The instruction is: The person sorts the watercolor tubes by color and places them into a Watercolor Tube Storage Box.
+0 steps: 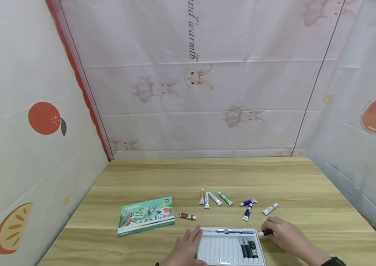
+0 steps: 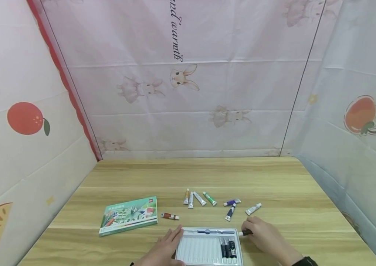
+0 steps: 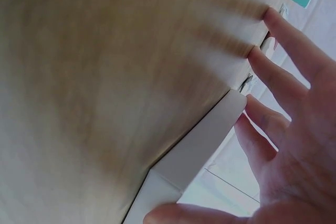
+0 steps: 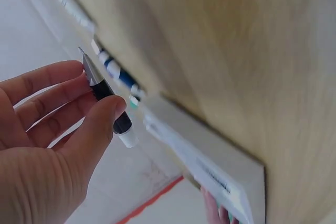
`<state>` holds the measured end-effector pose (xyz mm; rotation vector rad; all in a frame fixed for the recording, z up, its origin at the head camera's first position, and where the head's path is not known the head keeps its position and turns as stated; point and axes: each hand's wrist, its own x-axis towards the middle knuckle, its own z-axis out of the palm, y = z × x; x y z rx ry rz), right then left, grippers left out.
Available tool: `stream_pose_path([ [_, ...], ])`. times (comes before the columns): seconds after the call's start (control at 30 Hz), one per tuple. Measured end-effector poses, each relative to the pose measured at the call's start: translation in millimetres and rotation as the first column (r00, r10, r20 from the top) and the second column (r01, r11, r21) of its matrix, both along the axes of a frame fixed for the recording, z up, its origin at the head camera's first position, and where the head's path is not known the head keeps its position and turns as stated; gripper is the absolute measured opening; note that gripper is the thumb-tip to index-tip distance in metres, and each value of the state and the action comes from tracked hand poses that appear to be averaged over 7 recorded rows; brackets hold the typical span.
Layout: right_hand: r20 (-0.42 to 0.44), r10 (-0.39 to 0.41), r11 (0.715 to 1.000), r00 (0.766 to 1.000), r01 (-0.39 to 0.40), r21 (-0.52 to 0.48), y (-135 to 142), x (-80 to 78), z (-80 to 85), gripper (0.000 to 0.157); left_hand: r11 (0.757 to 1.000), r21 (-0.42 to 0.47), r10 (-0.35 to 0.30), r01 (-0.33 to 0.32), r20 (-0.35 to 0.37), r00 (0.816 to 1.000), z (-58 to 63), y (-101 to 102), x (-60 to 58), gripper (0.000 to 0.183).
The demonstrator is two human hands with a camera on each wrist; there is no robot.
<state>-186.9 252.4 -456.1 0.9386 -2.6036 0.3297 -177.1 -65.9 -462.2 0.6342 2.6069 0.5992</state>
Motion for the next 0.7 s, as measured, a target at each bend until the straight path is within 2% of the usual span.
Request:
stream_pose_path([
  [0.27, -0.048, 0.080, 0.996, 0.996, -0.081, -0.023, -15.4, 2.8, 19.2, 0.030, 1.000, 0.013, 0.020, -0.020, 0.015, 1.000, -1.4, 0.4, 0.0, 0.087],
  [0.5, 0.002, 0.122, 0.991, 0.993, -0.121, -0.058, -26.8, 6.5, 29.9, 0.029, 0.998, 0.044, 0.035, -0.037, 0.041, 0.999, -1.5, 0.6, 0.6, 0.088],
  [0.7, -0.014, 0.166, 0.984, 0.986, -0.167, -0.062, -36.4, 7.0, 35.1, 0.030, 0.999, 0.015, 0.035, -0.036, 0.049, 0.998, -0.5, 1.1, -1.5, 0.088],
])
